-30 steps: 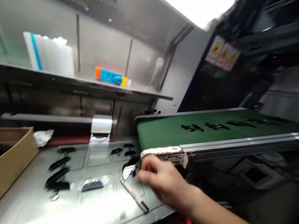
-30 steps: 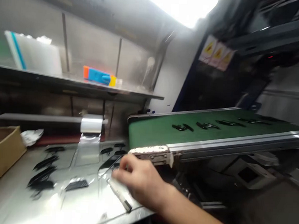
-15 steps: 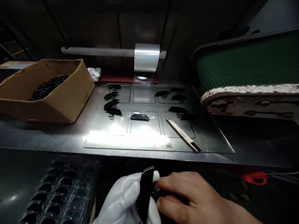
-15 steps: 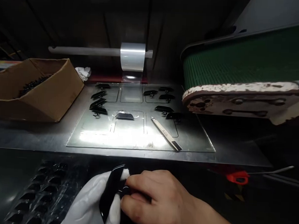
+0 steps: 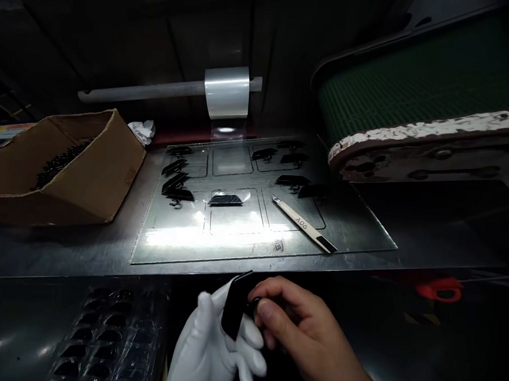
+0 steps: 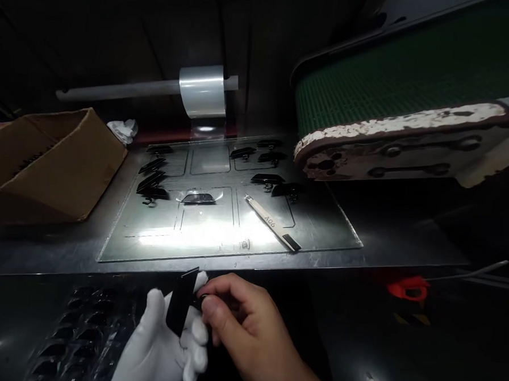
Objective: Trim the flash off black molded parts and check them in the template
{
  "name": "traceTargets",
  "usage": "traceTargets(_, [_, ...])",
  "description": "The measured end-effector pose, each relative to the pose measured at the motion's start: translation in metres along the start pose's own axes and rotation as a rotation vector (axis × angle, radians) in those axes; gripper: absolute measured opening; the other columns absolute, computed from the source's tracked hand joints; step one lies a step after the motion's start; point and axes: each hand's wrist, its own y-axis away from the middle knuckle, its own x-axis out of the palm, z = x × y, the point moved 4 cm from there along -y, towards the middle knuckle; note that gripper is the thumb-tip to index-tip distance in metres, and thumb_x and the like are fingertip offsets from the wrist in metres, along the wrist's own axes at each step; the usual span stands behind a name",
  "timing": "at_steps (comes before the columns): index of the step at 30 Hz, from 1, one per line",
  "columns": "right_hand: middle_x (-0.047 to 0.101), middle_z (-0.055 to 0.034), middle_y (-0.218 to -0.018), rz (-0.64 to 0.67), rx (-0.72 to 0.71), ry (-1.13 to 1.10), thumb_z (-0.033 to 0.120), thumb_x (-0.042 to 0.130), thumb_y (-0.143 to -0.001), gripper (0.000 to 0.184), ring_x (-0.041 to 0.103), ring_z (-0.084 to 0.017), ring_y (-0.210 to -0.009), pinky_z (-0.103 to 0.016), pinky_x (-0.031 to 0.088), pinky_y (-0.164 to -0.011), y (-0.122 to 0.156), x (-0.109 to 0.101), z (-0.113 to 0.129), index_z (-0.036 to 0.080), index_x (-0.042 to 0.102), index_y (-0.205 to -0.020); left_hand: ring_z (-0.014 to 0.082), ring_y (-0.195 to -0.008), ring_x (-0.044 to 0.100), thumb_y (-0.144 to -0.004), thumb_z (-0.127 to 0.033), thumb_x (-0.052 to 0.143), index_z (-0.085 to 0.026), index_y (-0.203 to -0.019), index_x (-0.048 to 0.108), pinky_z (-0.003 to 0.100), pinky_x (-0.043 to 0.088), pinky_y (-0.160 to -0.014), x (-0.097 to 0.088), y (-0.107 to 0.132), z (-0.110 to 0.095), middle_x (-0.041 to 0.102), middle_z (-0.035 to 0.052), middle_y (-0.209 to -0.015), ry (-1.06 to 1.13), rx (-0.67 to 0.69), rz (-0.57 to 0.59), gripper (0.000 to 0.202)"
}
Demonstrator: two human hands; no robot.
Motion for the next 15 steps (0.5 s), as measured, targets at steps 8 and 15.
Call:
traceTargets(8, [0.068, -0.0111, -0.119, 0.185, -0.675, 0.592, 0.001, 0.062, -0.093, 0.042, 0.069, -0.019, -0.104, -0.029, 0.06, -0.087, 0.005, -0.005, 0.019, 0.022, 0.065, -0.13, 0.0226, -0.09, 0.079, -0.102, -0.051, 0.054, -0.029, -0.142, 0.062, 0.024, 0.061, -0.068, -0.012, 0.017, 0.004, 0.082, 0.0105, -0.103, -0.047, 0.085, 0.159, 0.047])
traceTargets(15, [0.071, -0.0032, -0.106, 0.22, -0.099, 0.253, 0.031, 0.063, -0.1, 0.023, 0.069, -0.016, -0.091, -0.025, 0.058, -0.077, -0.001, -0.006, 0.008, 0.028, 0.065, -0.122, 0.0236, -0.084, 0.076, -0.083, -0.053, 0.08, -0.029, -0.123, 0.067, 0.03, 0.055, -0.068, -0.012, 0.021, 0.006, 0.08, 0.0042, -0.093, -0.236, 0.065, 0.072, 0.048])
